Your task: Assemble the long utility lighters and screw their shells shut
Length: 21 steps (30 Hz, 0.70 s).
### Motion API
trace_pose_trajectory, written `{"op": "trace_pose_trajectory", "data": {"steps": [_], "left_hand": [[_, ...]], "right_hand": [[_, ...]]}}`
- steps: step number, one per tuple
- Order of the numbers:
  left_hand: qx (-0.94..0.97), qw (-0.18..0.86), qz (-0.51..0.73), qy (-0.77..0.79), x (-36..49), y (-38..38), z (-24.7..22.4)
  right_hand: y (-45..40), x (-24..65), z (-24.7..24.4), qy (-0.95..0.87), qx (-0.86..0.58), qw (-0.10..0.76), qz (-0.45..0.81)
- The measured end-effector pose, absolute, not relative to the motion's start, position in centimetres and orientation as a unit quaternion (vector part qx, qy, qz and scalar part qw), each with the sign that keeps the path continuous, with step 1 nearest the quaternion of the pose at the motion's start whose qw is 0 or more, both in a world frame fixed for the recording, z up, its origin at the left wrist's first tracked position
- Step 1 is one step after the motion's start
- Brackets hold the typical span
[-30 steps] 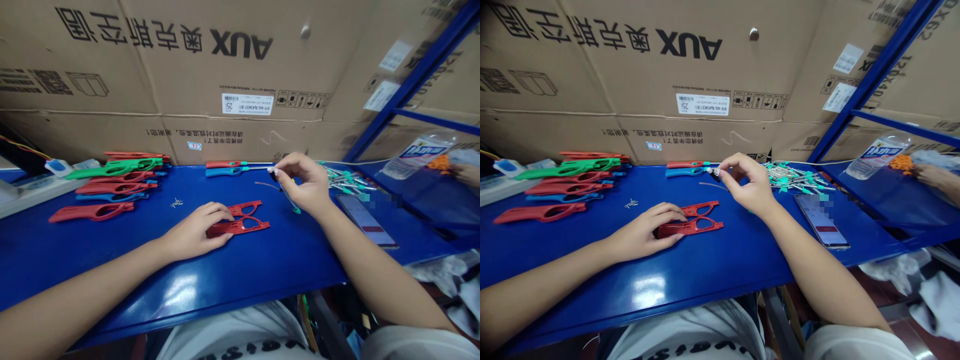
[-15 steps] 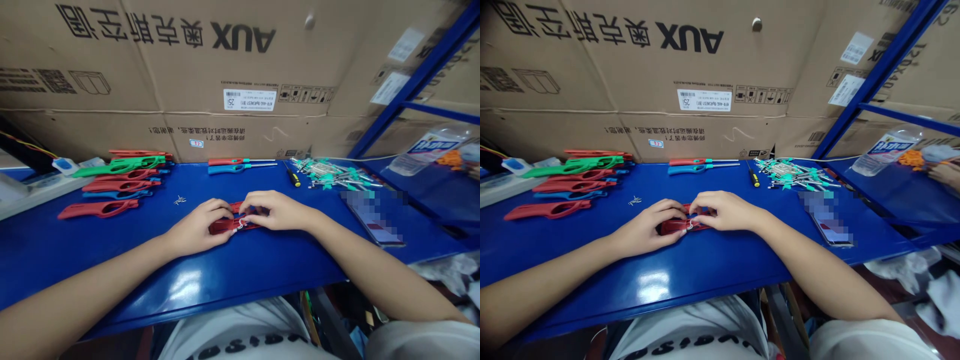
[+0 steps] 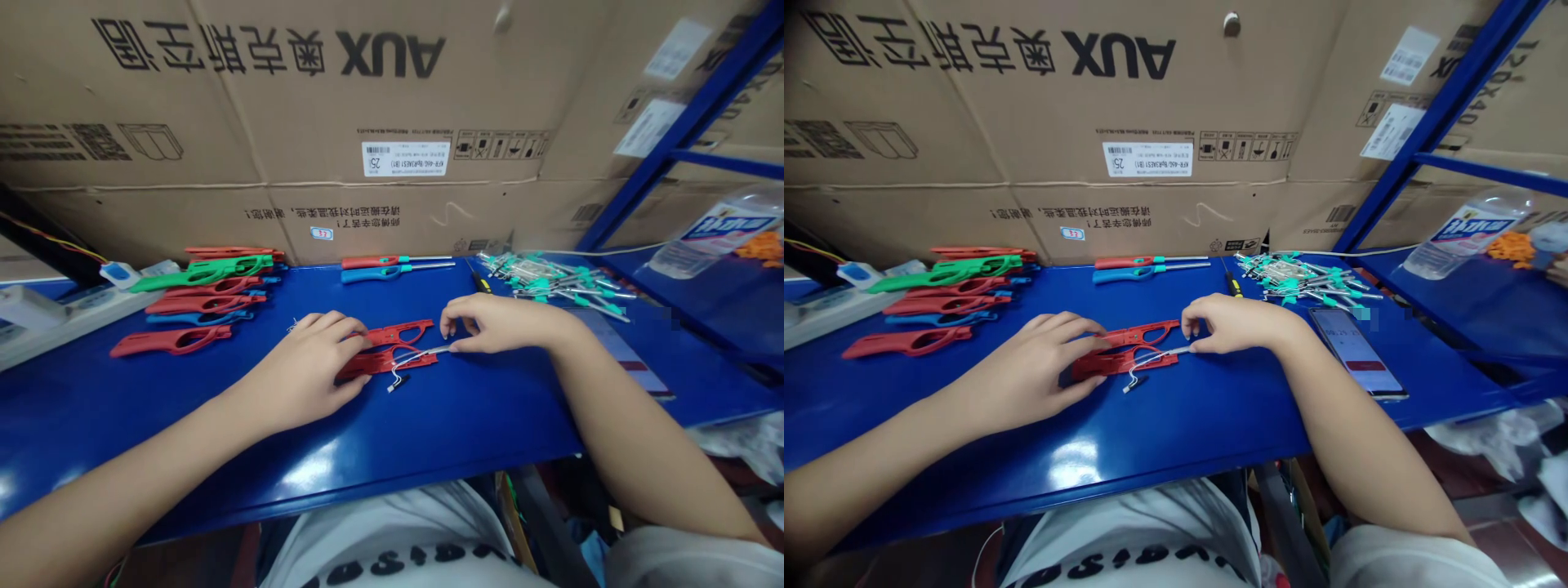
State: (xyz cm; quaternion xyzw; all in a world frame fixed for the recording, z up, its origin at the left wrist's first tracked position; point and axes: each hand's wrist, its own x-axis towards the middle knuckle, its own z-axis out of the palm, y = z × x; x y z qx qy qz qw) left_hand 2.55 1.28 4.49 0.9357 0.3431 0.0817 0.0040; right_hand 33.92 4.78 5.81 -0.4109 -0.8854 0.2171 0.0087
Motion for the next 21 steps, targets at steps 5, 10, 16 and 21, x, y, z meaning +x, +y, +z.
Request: {"op": "trace_pose_trajectory", "data": {"steps": [5,10,16,21], "left_hand": [[0.923,0.054,0.068,0.375,3.8,-0.6,4.6],[0.914,0.109,0.096,0.378,4.4,-0.2,2.4],[0.914,0.098,0.151,0.365,3.8,0.4,1.4],[0.912,0.102,0.183,0.353,3.6,0.5,1.3]], "right_hand": [[4.7,32.7,5.1,-0.887,-0.405,-0.018,0.220],[4.6,32.6,5.0,-0.879,-0.415,-0.016,0.233],[4.3,32.4,5.3,-0.883,-0.408,0.026,0.229],[3.9,31.8,5.4,-0.887,-0.392,0.047,0.240]]}}
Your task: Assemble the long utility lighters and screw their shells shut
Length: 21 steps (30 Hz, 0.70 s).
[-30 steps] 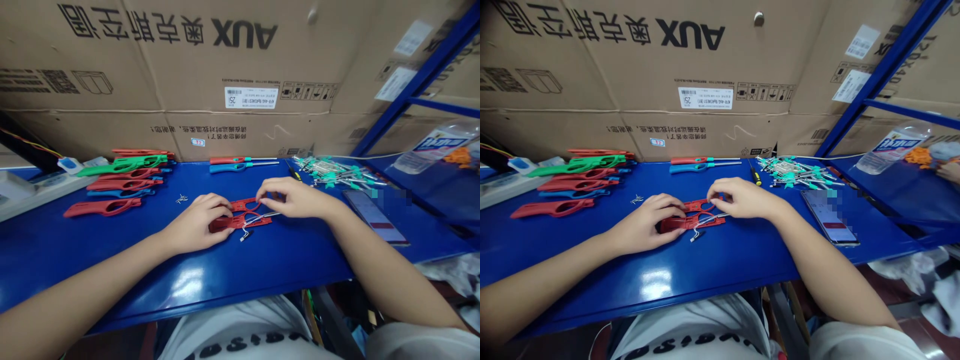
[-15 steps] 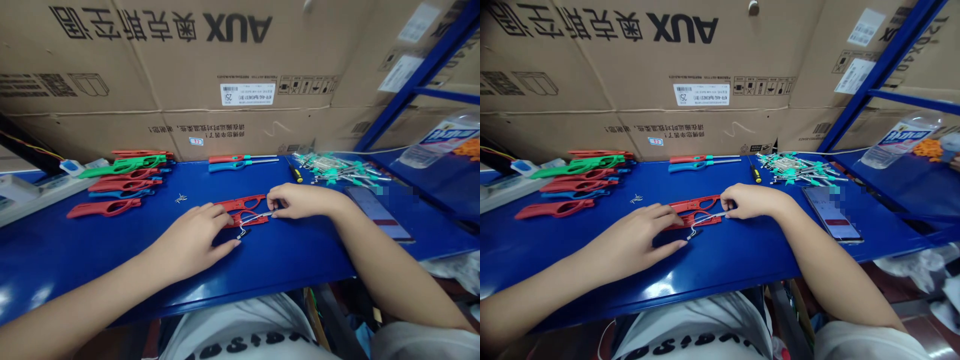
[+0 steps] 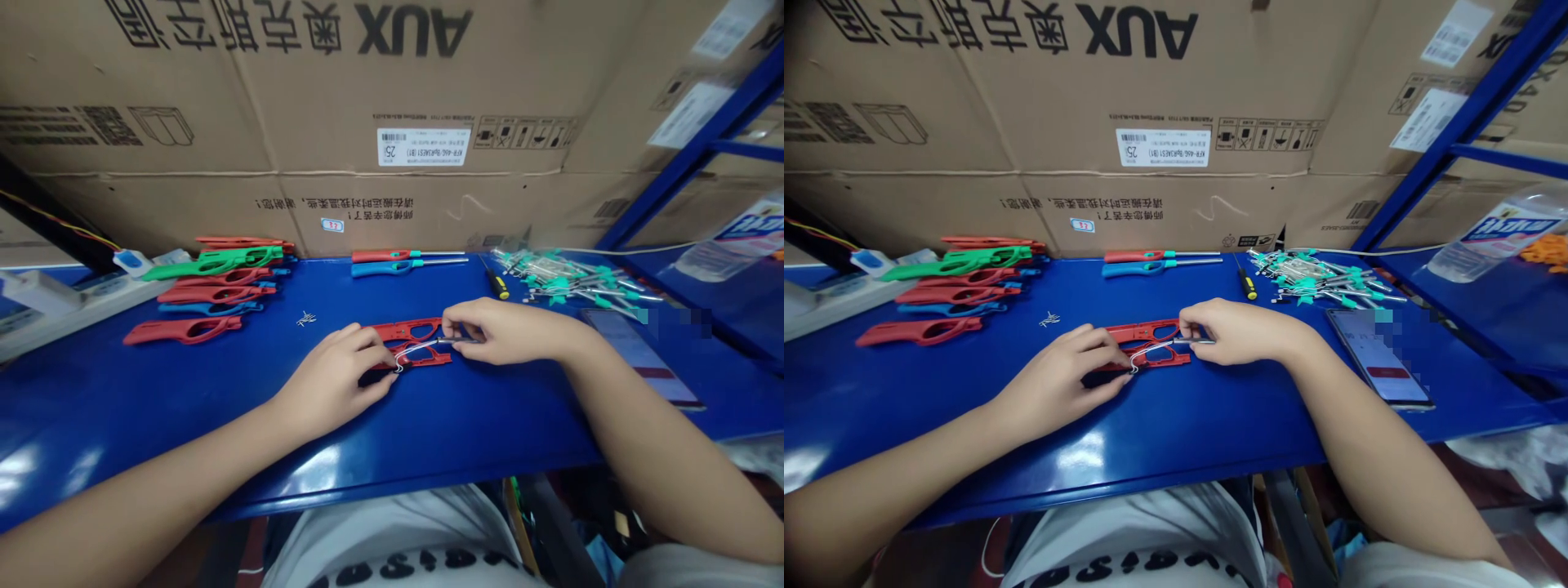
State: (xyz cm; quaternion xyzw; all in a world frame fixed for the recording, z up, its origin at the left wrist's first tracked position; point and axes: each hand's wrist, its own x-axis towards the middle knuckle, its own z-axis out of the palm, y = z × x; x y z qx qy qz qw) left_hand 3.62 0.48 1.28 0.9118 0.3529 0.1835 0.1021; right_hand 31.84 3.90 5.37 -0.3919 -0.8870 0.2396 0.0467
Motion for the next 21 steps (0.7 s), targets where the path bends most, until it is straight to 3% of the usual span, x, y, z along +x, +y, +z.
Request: {"op": "trace_pose_trajectory", "data": {"steps": [13,21], "left_hand": [[0.893,0.122,0.252,0.353,3.52,1.04,0.44],[0.847,0.163,0.374,0.341,3.66,0.77,1.30]], "right_hand": [[4.09,31.63,5.55,-0.889,-0.395,0.075,0.220],[3.84,31.76,5.58,-0.893,-0.361,0.023,0.269]]}}
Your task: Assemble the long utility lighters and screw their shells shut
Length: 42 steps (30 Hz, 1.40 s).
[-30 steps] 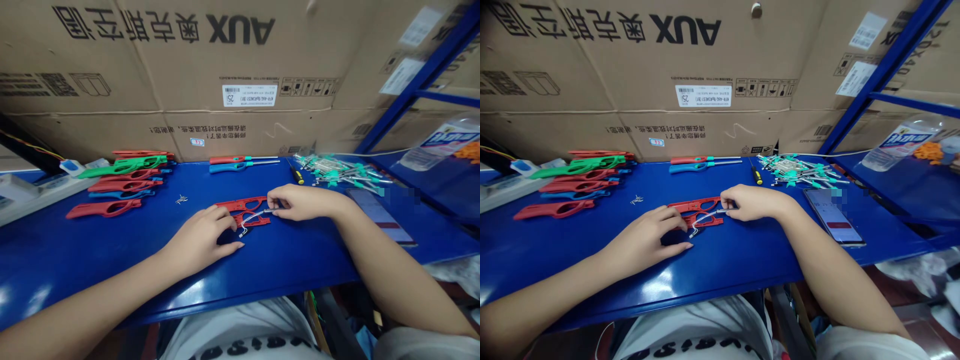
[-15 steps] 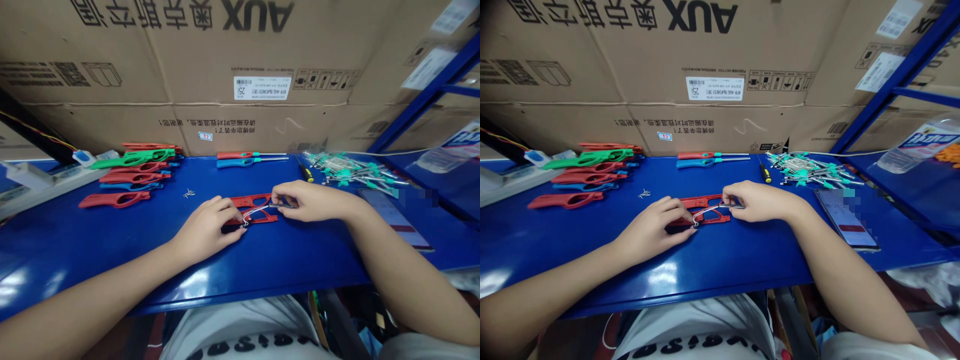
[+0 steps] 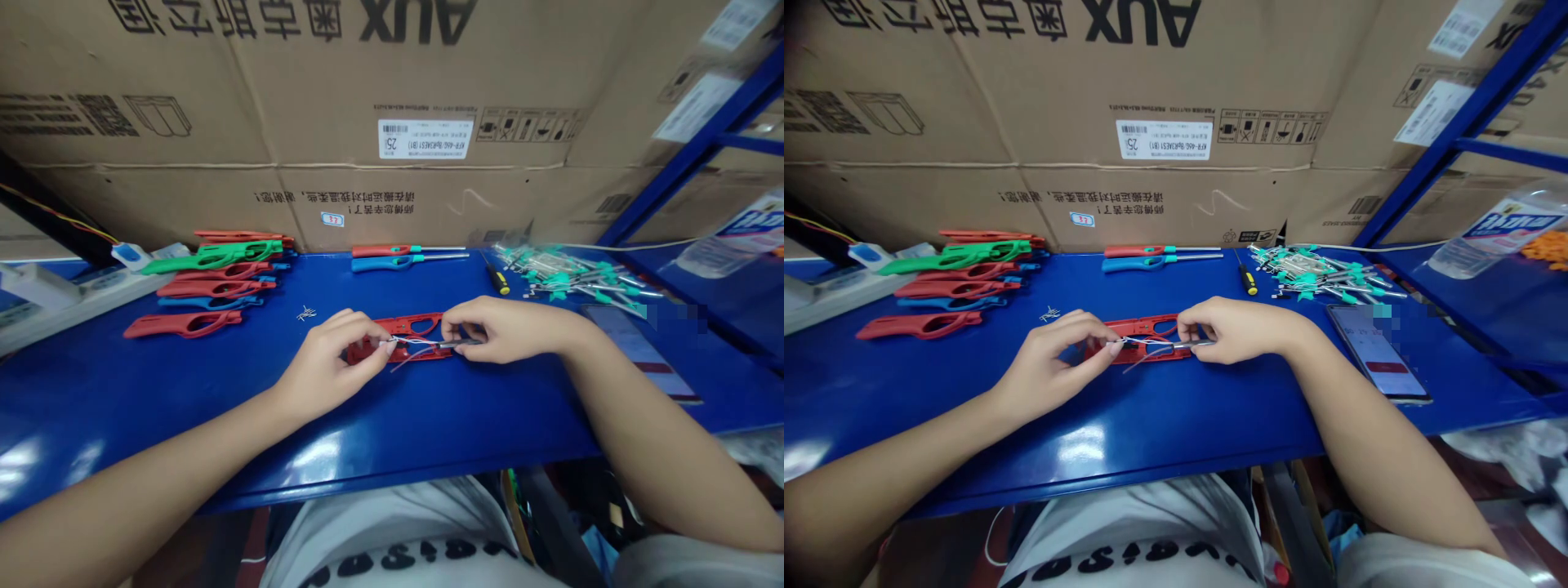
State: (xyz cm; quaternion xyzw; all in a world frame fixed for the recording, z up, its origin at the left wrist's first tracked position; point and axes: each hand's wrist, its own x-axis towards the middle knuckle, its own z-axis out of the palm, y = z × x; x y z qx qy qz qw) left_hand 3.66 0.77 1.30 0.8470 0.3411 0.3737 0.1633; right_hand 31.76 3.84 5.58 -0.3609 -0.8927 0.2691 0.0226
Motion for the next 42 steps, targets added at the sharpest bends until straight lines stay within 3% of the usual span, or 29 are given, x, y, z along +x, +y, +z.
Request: {"op": "trace_pose_trajectory", "data": {"steps": [8,17,31,42], "left_hand": [[0.872,0.120,0.336,0.336,3.3,1.5,1.1],[0.867,0.158,0.326,0.342,3.3,1.8,0.4],[0.890,0.152,0.276,0.331,3.6,1.5,0.5],[0.891,0.155,0.268,0.333,3.5,1.5,0.7]], "right_hand": [[3.3,31.3,6.1,-0.893,-0.315,-0.011,0.321],[3.5,31.4,5.9,-0.892,-0.326,-0.013,0.313],[3.6,31.4,6.0,-0.894,-0.302,0.080,0.321],[3.0,31.2,6.4,-0.898,-0.271,0.105,0.329]]}}
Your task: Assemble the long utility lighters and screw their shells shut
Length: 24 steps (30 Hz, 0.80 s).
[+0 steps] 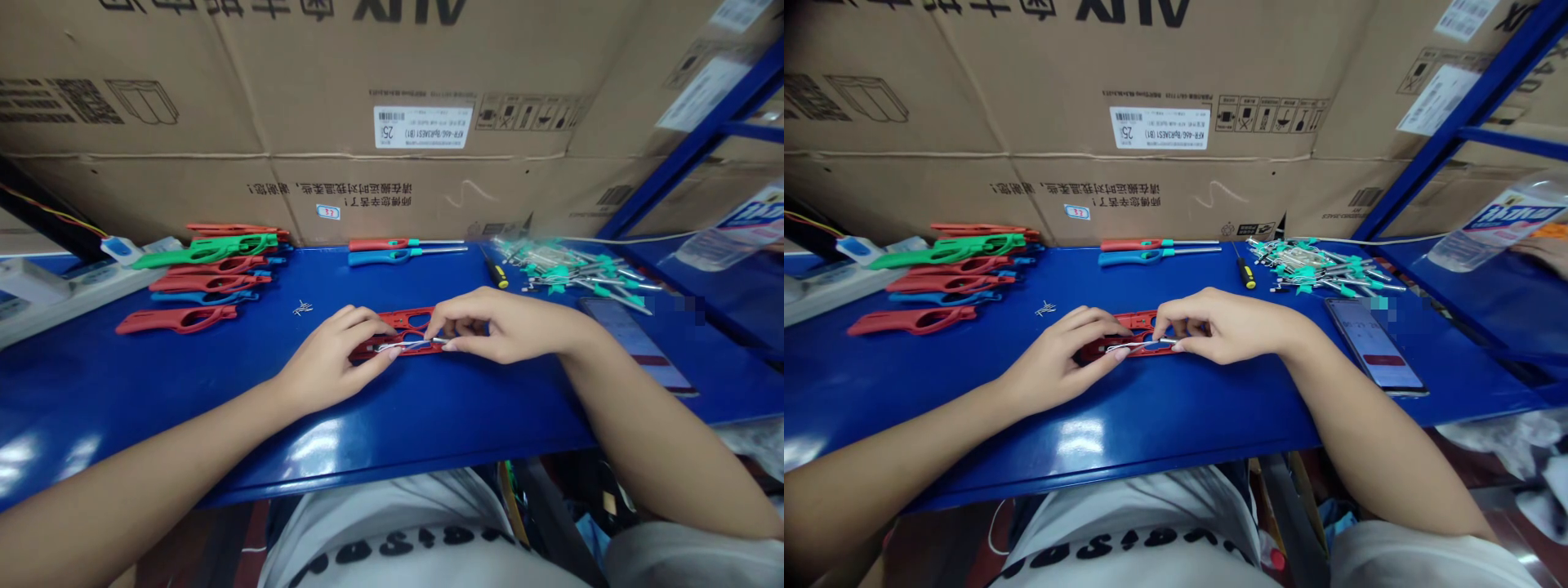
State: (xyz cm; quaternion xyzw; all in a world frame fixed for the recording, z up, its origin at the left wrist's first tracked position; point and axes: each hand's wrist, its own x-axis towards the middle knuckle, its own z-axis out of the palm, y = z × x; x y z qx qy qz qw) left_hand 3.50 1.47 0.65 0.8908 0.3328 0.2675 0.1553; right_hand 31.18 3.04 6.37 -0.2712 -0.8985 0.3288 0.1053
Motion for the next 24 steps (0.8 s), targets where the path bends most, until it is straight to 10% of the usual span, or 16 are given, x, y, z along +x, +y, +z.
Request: {"op": "trace_pose_trajectory", "data": {"steps": [24], "left_hand": [[0.888,0.158,0.296,0.315,3.29,1.85,0.22]], "right_hand": [[3.38,31.63,6.23,-0.876,-0.346,0.068,0.329]]}}
